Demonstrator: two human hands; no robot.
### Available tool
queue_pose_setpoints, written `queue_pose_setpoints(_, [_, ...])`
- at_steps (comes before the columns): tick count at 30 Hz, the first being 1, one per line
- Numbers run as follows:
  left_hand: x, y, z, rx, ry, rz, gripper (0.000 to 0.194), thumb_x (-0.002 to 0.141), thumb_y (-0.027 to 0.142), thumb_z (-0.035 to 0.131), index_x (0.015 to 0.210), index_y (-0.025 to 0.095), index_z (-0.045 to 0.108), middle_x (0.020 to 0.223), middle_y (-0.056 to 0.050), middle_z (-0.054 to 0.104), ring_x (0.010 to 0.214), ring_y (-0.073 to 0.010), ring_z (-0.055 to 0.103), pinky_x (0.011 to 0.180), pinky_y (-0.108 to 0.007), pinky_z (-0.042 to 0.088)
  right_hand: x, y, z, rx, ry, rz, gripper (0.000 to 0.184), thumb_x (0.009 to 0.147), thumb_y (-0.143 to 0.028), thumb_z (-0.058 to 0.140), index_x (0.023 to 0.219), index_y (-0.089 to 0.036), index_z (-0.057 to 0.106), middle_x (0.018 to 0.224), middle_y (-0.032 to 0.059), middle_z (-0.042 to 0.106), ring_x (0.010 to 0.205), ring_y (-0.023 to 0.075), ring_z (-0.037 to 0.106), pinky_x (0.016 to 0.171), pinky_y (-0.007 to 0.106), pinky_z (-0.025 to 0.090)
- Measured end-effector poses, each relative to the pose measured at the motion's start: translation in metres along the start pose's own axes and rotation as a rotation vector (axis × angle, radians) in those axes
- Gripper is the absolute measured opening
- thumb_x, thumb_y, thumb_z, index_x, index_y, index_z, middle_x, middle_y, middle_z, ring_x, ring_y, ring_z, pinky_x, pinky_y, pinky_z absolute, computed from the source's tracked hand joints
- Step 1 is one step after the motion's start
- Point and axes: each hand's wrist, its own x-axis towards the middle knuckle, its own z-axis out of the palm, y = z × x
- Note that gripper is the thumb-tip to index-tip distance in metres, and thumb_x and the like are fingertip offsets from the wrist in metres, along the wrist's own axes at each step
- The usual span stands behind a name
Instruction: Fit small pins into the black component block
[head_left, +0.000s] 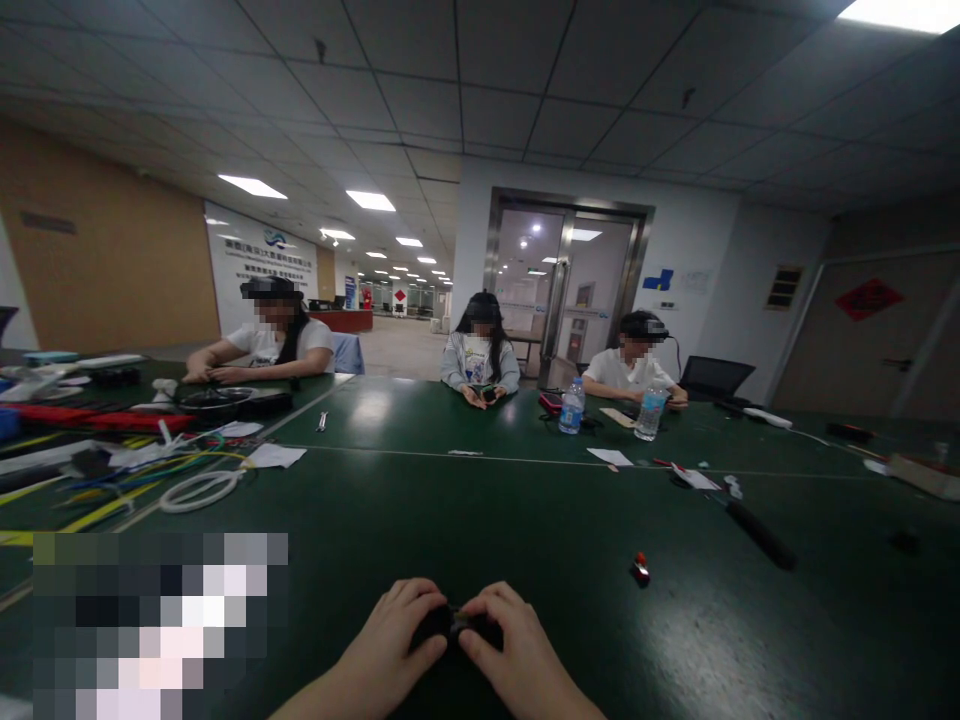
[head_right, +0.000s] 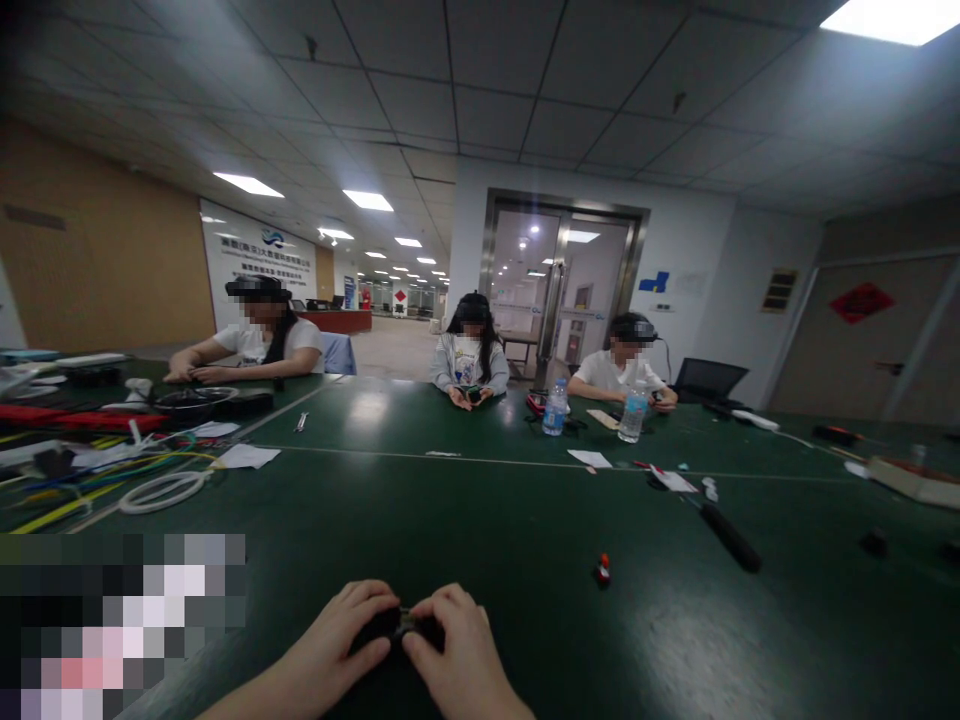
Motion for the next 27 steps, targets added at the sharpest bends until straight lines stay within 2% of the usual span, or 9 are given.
queue_pose_setpoints(8, [0.0, -0.004, 0.002, -0.014, 0.028, 0.044, 0.025, 0.083, 0.032, 0.047, 0.104, 0.024, 0.057, 0.112, -0.004, 0.053, 0.105, -0.0214, 0.045, 0.092, -0.036, 0.037, -0.001, 0.001, 0.003, 0.013, -0.013, -0.052, 0.017, 0.076, -0.032, 0.053, 0.09, -0.027, 0.061, 0.1, 0.0012, 0.053, 0.095, 0.0186, 0.05, 0.082, 0.03, 0.036])
queue_pose_setpoints(19, [0.002, -0.002, -0.001, -0.042, -0.013, 0.015, 0.029, 0.075, 0.024, 0.054, 0.103, 0.023, 0.056, 0.112, -0.004, 0.053, 0.105, -0.0216, 0.045, 0.092, -0.034, 0.035, -0.001, 0.001, 0.004, 0.126, 0.056, -0.049, 0.017, 0.078, -0.03, 0.05, 0.09, -0.024, 0.059, 0.095, 0.0016, 0.057, 0.091, 0.0175, 0.052, 0.08, 0.028, 0.039])
queue_pose_setpoints(27, [0.002, 0.0, -0.007, -0.063, -0.067, -0.03, 0.037, 0.071, 0.024, 0.057, 0.108, 0.024, 0.056, 0.108, -0.003, 0.054, 0.101, -0.0209, 0.046, 0.089, -0.032, 0.036, 0.001, 0.002, -0.01, 0.288, 0.07, -0.002, 0.023, 0.079, -0.034, 0.049, 0.096, -0.021, 0.058, 0.091, 0.0022, 0.061, 0.088, 0.0177, 0.056, 0.078, 0.029, 0.042])
